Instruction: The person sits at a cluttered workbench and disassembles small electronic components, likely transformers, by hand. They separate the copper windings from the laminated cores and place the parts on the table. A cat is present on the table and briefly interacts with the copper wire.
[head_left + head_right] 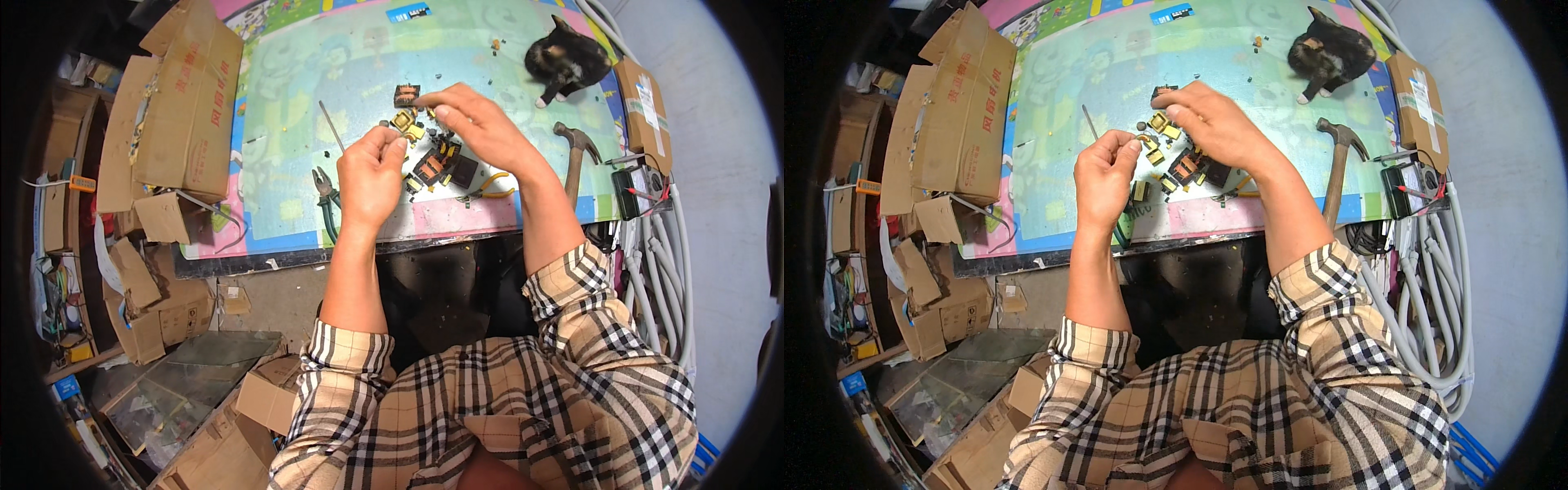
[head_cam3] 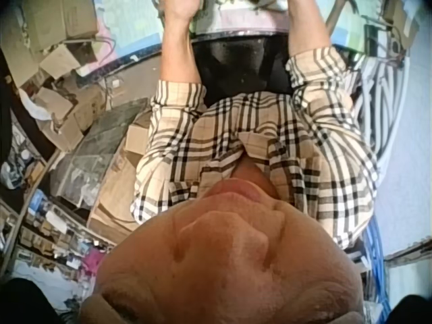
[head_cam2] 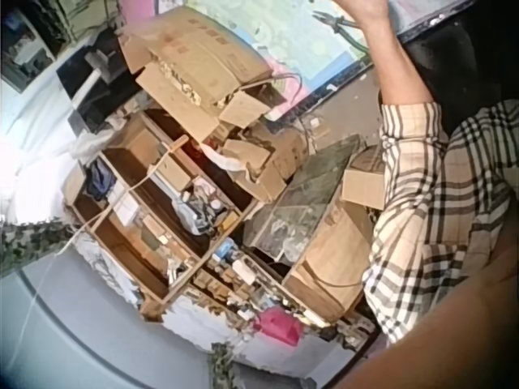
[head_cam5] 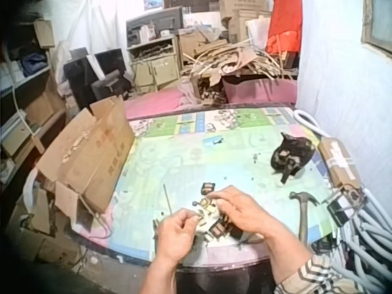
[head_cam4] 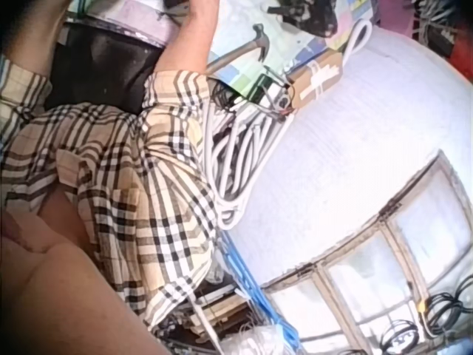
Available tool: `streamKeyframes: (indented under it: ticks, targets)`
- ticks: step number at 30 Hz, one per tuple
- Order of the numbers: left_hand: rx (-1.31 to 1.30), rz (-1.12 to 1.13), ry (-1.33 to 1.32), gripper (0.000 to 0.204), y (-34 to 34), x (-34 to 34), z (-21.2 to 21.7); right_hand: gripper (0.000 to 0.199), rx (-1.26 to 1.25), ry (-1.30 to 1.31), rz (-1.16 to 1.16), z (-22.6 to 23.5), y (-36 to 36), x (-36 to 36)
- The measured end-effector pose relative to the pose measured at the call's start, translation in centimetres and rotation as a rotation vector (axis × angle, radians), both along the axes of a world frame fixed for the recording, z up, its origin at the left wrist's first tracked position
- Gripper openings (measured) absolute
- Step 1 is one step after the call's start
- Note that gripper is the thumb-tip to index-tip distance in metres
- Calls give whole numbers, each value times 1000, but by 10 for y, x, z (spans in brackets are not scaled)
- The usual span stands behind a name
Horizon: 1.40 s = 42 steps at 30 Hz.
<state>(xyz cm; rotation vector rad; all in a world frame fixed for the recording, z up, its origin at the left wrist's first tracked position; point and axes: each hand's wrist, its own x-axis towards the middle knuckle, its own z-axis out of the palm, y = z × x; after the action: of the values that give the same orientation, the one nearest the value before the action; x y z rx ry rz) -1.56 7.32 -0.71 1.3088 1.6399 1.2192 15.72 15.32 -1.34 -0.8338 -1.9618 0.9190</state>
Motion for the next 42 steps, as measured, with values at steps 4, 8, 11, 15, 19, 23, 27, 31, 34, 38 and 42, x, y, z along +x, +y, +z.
streamKeyframes:
  ticks: [4, 8, 11, 15, 19, 23, 27, 31, 34, 38, 42]
  targets:
    - [4, -9, 17, 12, 1, 1, 0, 29, -603, 5, 312, -4, -1, -7]
    - [21, 76, 117, 13, 2, 3, -1, 25, -472, 62, 136, 7, -5, -10]
    - [38, 111, -13, 12, 4, 4, -2, 24, -555, -11, 338, 10, -8, -8]
    - [-44, 33, -286, 12, 1, 0, 3, 22, -436, -120, 44, 1, 3, -7]
    - [-55, 18, -224, 12, 2, -4, -5, 20, -557, 292, -5, 22, -7, -16]
    - [-25, 88, -259, 11, 1, -7, -4, 23, -617, -97, 473, 22, -12, -4]
    - [-81, 24, -389, 11, -1, -6, 7, 24, -278, -253, -131, -3, 0, -9]
    - [-77, 101, -323, 12, -1, -10, -3, 23, -605, 247, 181, 19, -6, 2]
    - [-40, 86, -406, 12, -1, -14, 2, 21, -574, -215, 455, 18, -9, 5]
    - [-6, 78, -366, 11, -3, -13, 6, 22, -398, -449, -106, -7, 11, 8]
    - [23, 97, -137, 11, -2, -13, -4, 23, -74, -381, -135, -13, 3, 1]
